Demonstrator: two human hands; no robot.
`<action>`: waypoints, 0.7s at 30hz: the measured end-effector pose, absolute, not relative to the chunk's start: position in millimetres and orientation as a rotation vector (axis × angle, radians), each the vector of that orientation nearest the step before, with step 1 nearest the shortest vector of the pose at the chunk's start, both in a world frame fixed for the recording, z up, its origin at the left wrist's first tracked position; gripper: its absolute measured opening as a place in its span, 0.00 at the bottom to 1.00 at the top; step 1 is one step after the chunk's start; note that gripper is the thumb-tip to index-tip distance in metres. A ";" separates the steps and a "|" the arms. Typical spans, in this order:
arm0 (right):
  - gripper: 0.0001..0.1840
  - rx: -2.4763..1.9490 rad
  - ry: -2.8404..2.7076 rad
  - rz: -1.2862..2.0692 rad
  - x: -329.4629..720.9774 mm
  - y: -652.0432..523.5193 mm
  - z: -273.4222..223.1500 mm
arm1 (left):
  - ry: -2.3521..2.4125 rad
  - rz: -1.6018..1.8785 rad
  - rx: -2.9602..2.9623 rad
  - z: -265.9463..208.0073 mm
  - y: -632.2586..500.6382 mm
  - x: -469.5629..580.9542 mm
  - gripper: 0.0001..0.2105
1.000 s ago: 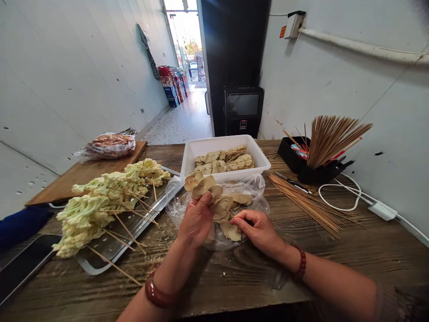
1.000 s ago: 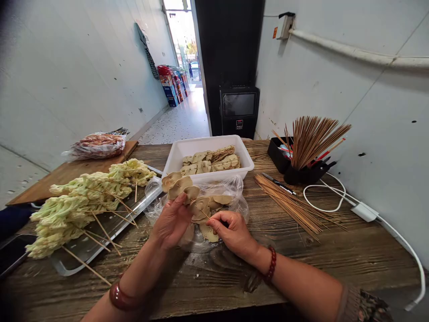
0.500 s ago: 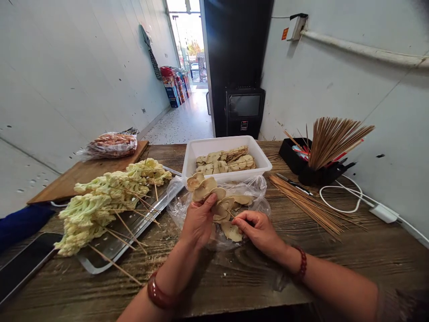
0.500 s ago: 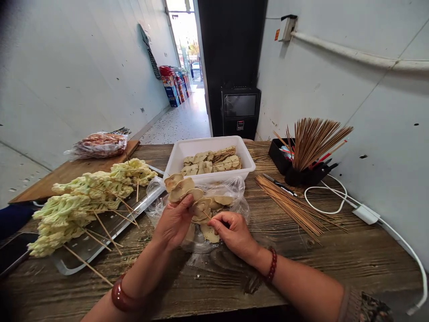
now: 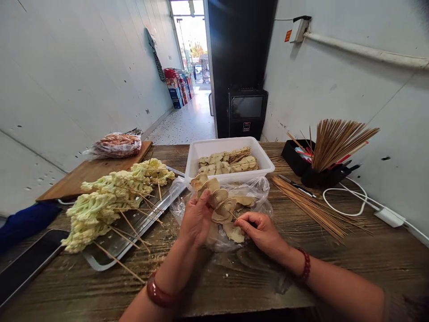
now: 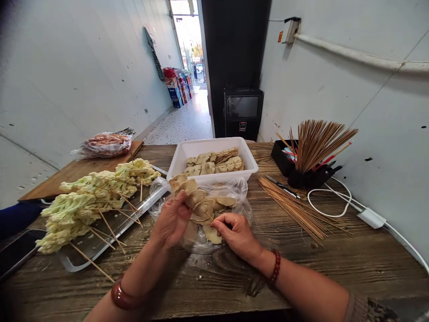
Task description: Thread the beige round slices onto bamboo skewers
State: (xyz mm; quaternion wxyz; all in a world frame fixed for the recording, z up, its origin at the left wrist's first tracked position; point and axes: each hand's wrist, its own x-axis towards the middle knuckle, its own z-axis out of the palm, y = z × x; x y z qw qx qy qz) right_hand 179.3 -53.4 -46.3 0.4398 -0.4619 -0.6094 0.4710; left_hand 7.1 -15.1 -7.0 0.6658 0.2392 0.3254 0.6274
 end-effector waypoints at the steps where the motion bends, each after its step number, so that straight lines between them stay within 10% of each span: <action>1: 0.19 -1.146 -1.520 1.172 179.4 -53.6 -46.6 | 0.732 1.415 0.539 -6.6 -14.1 5.1 0.11; 21: 0.20 -1.148 -1.512 1.189 180.4 -54.6 -50.6 | 0.749 1.402 0.532 -8.6 -14.2 4.0 0.09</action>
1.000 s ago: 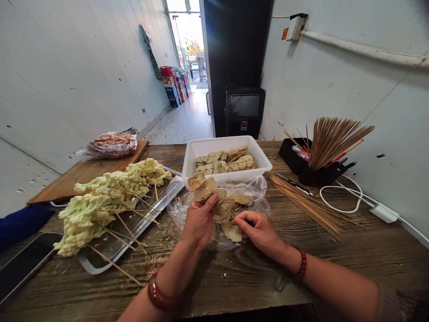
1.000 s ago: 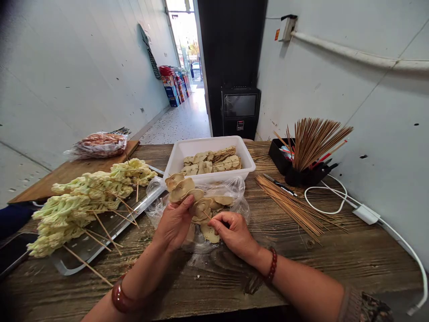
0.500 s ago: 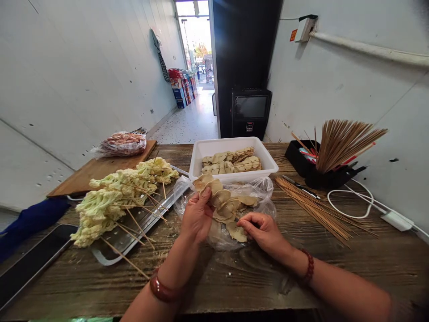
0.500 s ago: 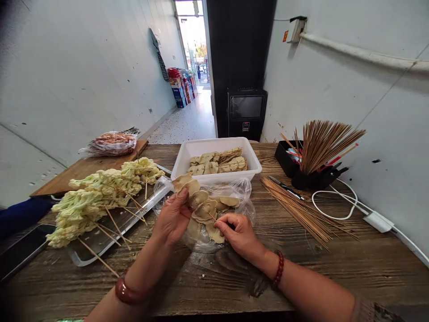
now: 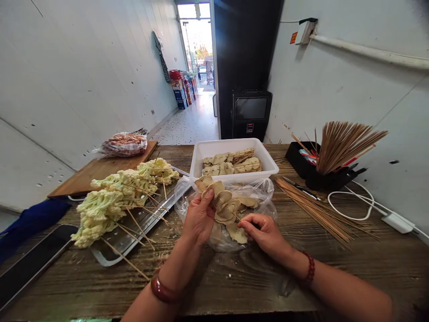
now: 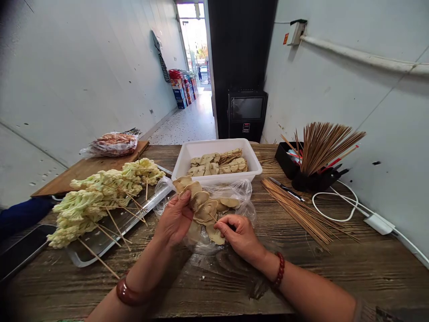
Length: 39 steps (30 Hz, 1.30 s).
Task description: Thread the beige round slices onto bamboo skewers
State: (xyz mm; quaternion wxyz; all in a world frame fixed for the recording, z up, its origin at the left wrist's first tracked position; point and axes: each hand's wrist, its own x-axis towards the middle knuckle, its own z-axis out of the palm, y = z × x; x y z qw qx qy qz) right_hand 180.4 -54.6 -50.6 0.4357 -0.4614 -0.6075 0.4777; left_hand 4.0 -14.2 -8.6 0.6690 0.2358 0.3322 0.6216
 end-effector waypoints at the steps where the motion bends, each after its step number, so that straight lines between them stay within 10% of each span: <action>1: 0.20 -1.143 -1.510 1.189 180.9 -54.6 -50.7 | 0.743 1.393 0.526 -8.0 -13.9 3.0 0.10; 19: 0.18 -1.151 -1.606 1.175 181.5 -54.2 -50.8 | 0.883 1.570 0.459 -0.5 3.5 -27.6 0.00; 39: 0.26 -1.094 -1.312 1.481 184.4 -50.5 -52.9 | 0.752 1.395 0.638 -0.5 -0.2 -26.7 0.11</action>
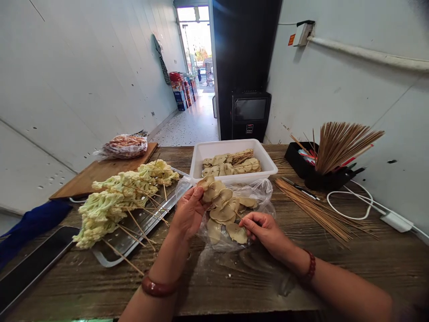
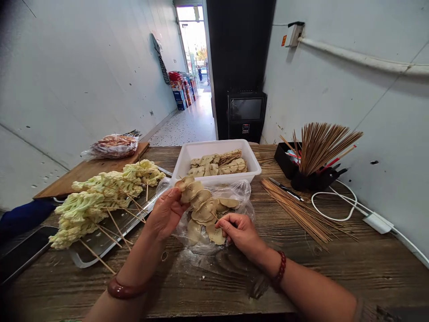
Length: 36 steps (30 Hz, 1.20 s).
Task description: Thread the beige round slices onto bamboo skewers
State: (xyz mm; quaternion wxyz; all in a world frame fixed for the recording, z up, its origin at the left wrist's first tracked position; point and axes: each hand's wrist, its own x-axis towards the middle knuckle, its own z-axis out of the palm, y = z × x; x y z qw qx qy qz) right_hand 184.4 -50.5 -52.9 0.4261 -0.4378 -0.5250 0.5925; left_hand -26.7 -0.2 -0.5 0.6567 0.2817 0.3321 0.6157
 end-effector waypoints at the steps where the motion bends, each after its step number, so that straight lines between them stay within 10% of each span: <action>1: 0.26 -1.089 -1.303 1.488 184.9 -50.2 -52.3 | 0.768 1.396 0.640 -1.8 0.3 -27.1 0.11; 20: 0.25 -1.038 -1.212 1.572 188.1 -46.1 -38.8 | 0.598 1.045 0.596 -5.6 -9.1 -12.6 0.20; 36: 0.09 -1.139 -1.876 0.557 202.8 -42.2 -28.6 | 0.554 1.105 0.743 -5.7 -16.4 -12.3 0.20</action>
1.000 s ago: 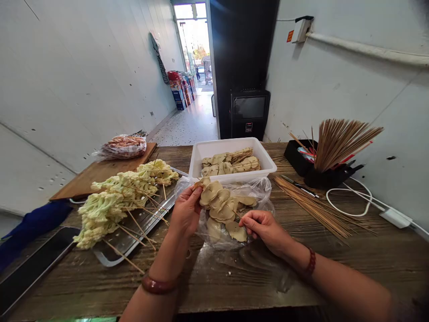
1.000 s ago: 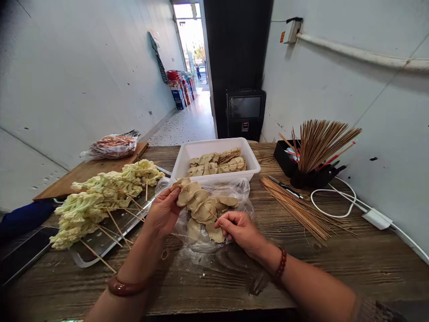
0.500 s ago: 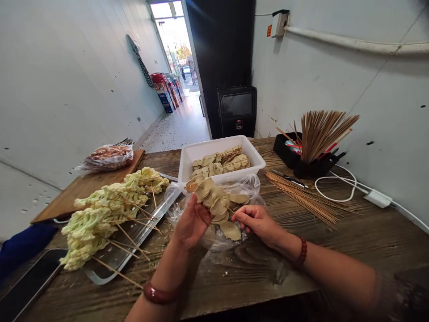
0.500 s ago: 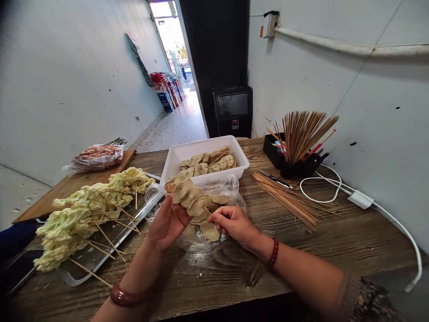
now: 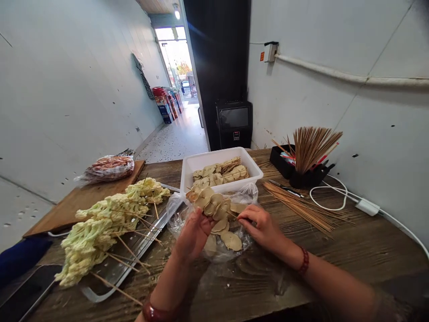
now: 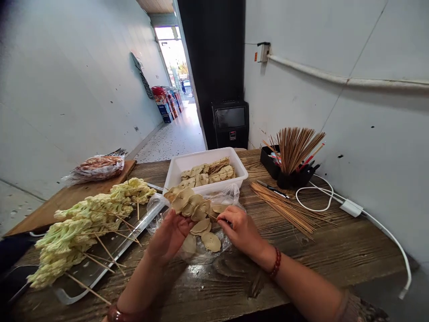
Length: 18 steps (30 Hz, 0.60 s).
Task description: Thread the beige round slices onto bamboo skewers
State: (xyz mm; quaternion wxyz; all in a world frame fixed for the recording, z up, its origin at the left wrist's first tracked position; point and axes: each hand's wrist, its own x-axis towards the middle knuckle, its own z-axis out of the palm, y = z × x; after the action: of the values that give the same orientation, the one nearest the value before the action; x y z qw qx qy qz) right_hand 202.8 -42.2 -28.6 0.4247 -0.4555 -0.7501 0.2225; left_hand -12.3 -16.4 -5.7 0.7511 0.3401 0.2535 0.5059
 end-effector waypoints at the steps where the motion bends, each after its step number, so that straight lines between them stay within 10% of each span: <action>1: 0.10 -1.143 -1.882 0.531 203.8 -42.8 -25.3 | 0.556 1.112 0.771 -6.2 -17.6 -12.3 0.19; 18: 0.15 -1.597 -2.256 -0.255 247.5 92.1 72.2 | 0.610 1.027 0.904 -9.1 -22.0 -11.7 0.20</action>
State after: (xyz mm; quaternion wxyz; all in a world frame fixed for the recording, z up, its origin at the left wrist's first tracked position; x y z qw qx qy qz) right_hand 247.5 92.1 72.2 0.1817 -0.5658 -0.7992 -0.0902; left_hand -11.7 -22.0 -9.1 0.7323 0.4109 0.2772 0.4669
